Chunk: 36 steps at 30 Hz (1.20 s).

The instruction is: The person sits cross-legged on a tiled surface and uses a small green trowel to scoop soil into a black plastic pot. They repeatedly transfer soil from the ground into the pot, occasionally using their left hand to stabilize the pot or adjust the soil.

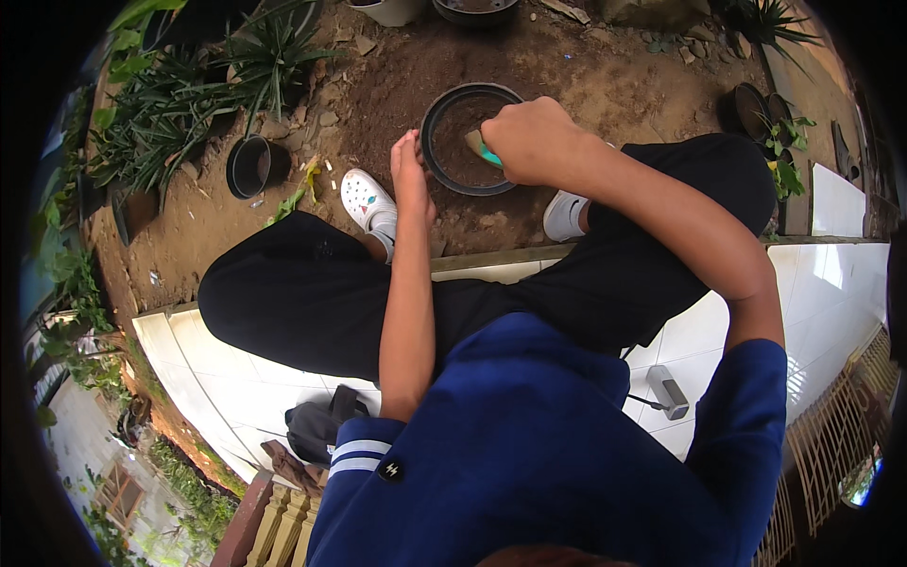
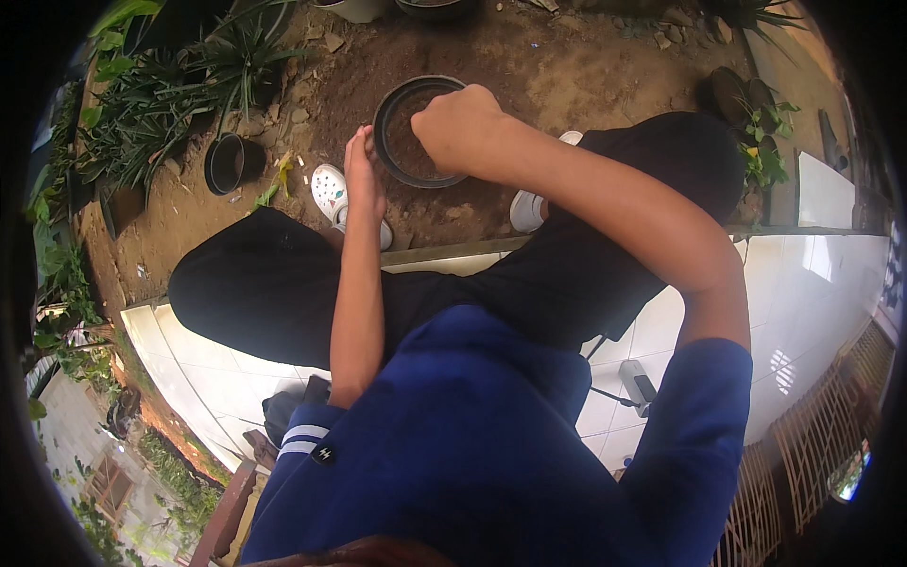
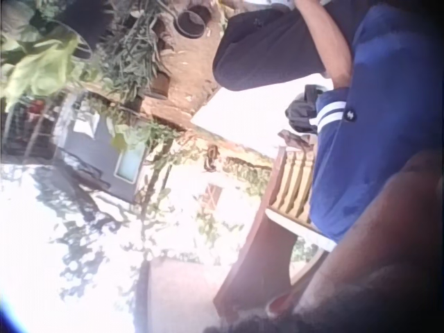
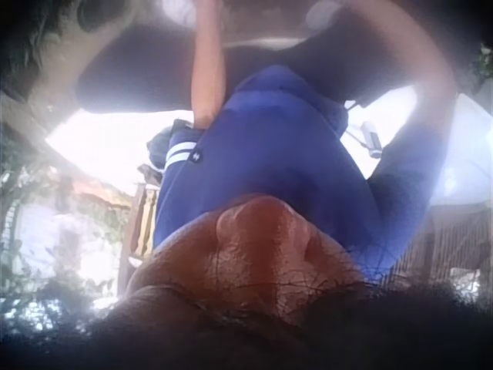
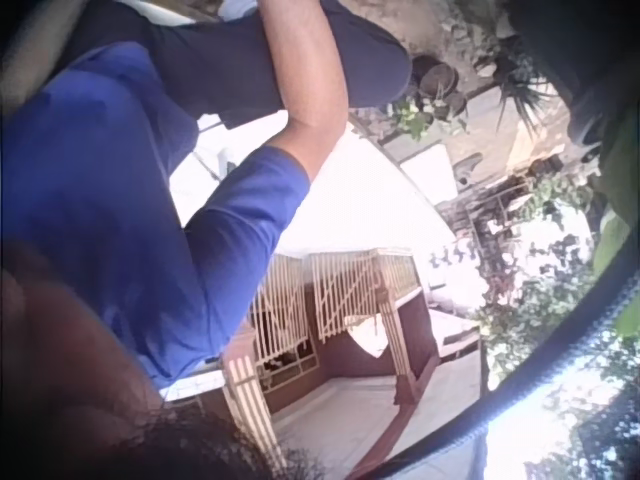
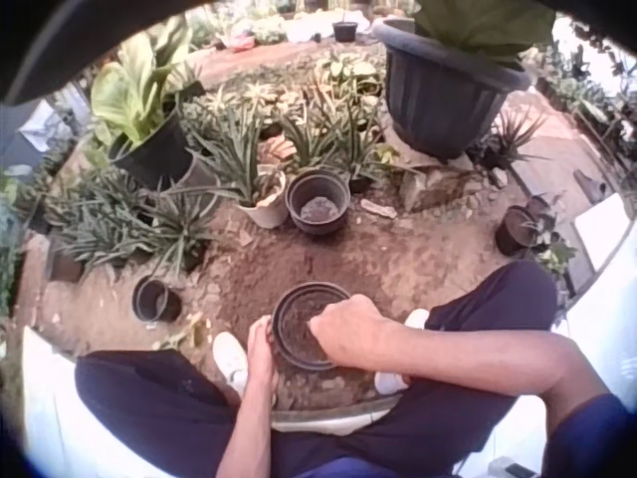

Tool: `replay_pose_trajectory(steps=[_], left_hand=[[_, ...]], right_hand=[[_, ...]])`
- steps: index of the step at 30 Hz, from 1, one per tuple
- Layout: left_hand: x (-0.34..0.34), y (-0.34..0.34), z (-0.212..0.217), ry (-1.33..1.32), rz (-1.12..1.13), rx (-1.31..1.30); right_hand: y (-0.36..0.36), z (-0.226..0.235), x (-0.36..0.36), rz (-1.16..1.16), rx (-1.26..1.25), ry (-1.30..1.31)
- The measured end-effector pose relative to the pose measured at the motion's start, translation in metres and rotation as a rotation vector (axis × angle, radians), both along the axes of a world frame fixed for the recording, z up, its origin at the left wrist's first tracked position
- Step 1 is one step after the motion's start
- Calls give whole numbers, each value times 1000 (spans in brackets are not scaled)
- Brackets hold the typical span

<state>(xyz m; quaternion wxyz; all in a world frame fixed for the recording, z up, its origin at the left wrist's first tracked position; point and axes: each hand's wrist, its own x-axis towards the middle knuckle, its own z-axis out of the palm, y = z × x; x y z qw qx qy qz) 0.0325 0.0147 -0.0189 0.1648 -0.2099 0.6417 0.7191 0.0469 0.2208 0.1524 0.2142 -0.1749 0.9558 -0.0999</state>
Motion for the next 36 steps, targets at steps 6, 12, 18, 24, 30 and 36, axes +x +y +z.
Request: replay_pose_trajectory(steps=[6,12,18,24,30,36], left_hand=[[47,31,54,-416,-57,149],[183,48,185,-380,-1095,511],[105,71,341,613,-1915,942],[93,24,311,359,-1817,1028],[117,5,314,240,-1450,1037],[112,-31,300,71,-948,1367]], right_hand=[[7,-3,-5,-55,51,-57],[4,-19,-10,-82,-16,-139],[8,-11,-19,-115,16,-128],[34,0,-13,-201,33,-204],[8,-20,-13,-84,26,-67],[10,-15,-12,-96,27,-84]])
